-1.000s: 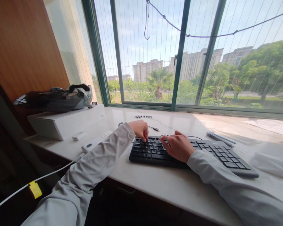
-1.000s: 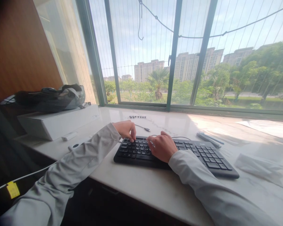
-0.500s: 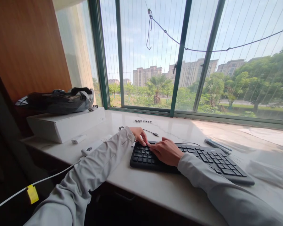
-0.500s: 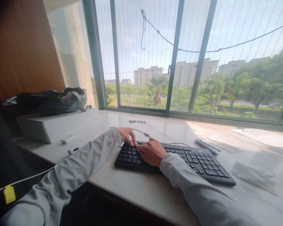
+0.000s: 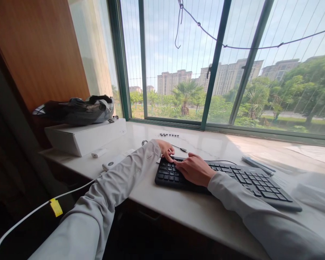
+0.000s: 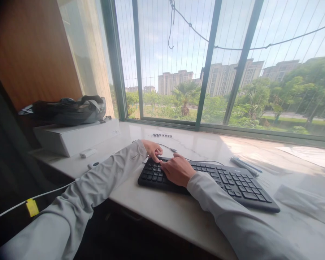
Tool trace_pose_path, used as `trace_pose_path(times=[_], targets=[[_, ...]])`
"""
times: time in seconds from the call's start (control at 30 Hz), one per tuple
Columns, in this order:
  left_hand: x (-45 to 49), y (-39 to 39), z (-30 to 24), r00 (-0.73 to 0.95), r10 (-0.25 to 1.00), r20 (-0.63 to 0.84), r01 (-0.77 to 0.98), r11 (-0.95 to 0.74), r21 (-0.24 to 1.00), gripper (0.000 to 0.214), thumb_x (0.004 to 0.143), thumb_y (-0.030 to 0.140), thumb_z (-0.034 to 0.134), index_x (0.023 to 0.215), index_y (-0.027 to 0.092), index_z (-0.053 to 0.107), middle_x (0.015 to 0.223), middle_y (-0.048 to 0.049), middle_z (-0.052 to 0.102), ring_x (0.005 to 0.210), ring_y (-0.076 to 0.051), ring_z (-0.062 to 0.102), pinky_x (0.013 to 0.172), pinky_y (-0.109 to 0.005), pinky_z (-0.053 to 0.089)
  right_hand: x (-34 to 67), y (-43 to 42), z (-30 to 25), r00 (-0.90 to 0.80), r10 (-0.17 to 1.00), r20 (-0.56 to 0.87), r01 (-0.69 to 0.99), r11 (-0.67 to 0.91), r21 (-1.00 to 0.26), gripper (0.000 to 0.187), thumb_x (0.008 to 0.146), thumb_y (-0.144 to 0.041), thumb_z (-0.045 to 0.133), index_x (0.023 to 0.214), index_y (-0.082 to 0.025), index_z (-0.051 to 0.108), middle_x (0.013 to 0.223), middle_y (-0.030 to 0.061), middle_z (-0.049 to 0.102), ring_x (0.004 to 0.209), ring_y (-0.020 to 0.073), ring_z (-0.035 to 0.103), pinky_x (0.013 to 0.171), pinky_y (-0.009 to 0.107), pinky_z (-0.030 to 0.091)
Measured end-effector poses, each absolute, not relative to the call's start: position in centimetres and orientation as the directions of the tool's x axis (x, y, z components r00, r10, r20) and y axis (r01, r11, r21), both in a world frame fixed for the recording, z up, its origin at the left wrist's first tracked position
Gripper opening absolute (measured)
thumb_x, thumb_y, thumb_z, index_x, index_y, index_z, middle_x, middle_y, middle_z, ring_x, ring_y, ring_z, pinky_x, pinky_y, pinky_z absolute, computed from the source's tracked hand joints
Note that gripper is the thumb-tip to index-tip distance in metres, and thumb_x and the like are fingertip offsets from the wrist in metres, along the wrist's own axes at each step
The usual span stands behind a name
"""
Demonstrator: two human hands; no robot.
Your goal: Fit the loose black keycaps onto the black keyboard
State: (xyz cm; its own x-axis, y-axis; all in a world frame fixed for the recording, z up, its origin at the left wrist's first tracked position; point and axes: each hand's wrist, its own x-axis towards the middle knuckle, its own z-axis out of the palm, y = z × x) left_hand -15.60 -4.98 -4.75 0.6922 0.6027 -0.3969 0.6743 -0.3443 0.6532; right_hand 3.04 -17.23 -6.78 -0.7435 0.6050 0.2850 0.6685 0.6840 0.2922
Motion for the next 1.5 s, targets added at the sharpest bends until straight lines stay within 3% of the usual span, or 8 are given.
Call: trace_pose_path(times=[0.27, 0.47, 0.57, 0.67, 0.8, 1.0, 1.2, 1.5], targets=[[-15.3, -5.4, -4.2, 0.670, 0.597, -0.442, 0.707, -0.331, 0.625, 0.059, 0.037, 0.044, 0.084, 0.061, 0.018, 0.038, 0.048, 0.0092, 0.037, 0.049, -0.007, 0.037, 0.048, -0.022, 0.034, 2.8, -17.5, -6.6, -0.755, 0.603, 0.259, 0.656, 0.694, 0.298, 0.039, 0.096, -0.031, 0.027, 0.092, -0.021, 0.064, 0.074, 0.0048, 0.069, 0.068, 0.0138, 0.059, 0.077, 0.030, 0.027], [-16.0, -5.4, -4.6, 0.721, 0.572, -0.392, 0.643, -0.339, 0.687, 0.055, 0.043, 0.046, 0.083, 0.065, 0.018, 0.041, 0.051, 0.0098, 0.032, 0.047, -0.005, 0.035, 0.047, -0.019, 0.035, 2.8, -18.0, -6.8, -0.701, 0.659, 0.273, 0.714, 0.650, 0.261, 0.040, 0.096, -0.032, 0.027, 0.100, -0.020, 0.065, 0.075, 0.0061, 0.069, 0.071, 0.0143, 0.061, 0.081, 0.031, 0.027], [-16.7, -4.8, -5.1, 0.699, 0.638, -0.322, 0.613, -0.304, 0.729, 0.056, 0.044, 0.050, 0.081, 0.070, 0.018, 0.044, 0.052, 0.0101, 0.031, 0.046, -0.005, 0.035, 0.045, -0.018, 0.032, 2.8, -18.4, -6.6, -0.668, 0.668, 0.327, 0.742, 0.628, 0.234, 0.041, 0.096, -0.034, 0.025, 0.108, -0.020, 0.062, 0.075, 0.0059, 0.068, 0.071, 0.0146, 0.060, 0.084, 0.032, 0.026], [-17.4, -3.7, -5.7, 0.588, 0.789, -0.178, 0.618, -0.296, 0.728, 0.054, 0.049, 0.054, 0.078, 0.076, 0.018, 0.048, 0.054, 0.0092, 0.036, 0.046, -0.005, 0.039, 0.043, -0.018, 0.029, 2.8, -18.7, -6.3, -0.638, 0.660, 0.397, 0.760, 0.622, 0.188, 0.042, 0.096, -0.038, 0.026, 0.118, -0.021, 0.057, 0.081, 0.0064, 0.067, 0.075, 0.0150, 0.060, 0.084, 0.032, 0.027], [-17.8, -2.8, -6.7, 0.326, 0.944, 0.057, 0.809, -0.310, 0.500, 0.040, 0.062, 0.047, 0.072, 0.083, 0.016, 0.059, 0.058, 0.0040, 0.049, 0.053, -0.009, 0.051, 0.049, -0.019, 0.038, 2.7, -19.1, -6.4, -0.647, 0.657, 0.388, 0.745, 0.654, 0.135, 0.046, 0.094, -0.047, 0.024, 0.119, -0.026, 0.057, 0.094, 0.0060, 0.062, 0.081, 0.0144, 0.057, 0.080, 0.031, 0.030], [-18.2, -3.0, -7.7, 0.065, 0.962, 0.267, 0.947, -0.144, 0.289, 0.016, 0.067, 0.035, 0.066, 0.079, 0.024, 0.066, 0.084, -0.0025, 0.064, 0.083, -0.018, 0.060, 0.070, -0.026, 0.043, 2.6, -19.1, -7.0, -0.611, 0.695, 0.379, 0.769, 0.636, 0.073, 0.051, 0.093, -0.053, 0.023, 0.118, -0.025, 0.057, 0.099, 0.0061, 0.059, 0.086, 0.0154, 0.056, 0.084, 0.033, 0.030], [-18.3, -3.0, -7.7, 0.001, 0.950, 0.313, 0.984, -0.058, 0.171, 0.018, 0.067, 0.036, 0.063, 0.082, 0.029, 0.068, 0.092, -0.0029, 0.067, 0.089, -0.022, 0.061, 0.078, -0.032, 0.044, 3.0, -19.0, -7.2, -0.593, 0.690, 0.416, 0.780, 0.620, 0.083, 0.055, 0.093, -0.052, 0.019, 0.105, -0.022, 0.063, 0.094, 0.0064, 0.060, 0.081, 0.0160, 0.056, 0.081, 0.034, 0.031], [-18.6, 1.0, -7.0, 0.047, 0.935, 0.351, 0.998, -0.055, 0.015, 0.028, 0.071, 0.043, 0.057, 0.092, 0.029, 0.067, 0.099, -0.0045, 0.067, 0.095, -0.024, 0.059, 0.083, -0.035, 0.044, 3.3, -19.0, -7.1, -0.589, 0.699, 0.405, 0.785, 0.614, 0.083, 0.056, 0.094, -0.049, 0.019, 0.094, -0.019, 0.066, 0.093, 0.0082, 0.063, 0.082, 0.0160, 0.058, 0.080, 0.034, 0.031]])
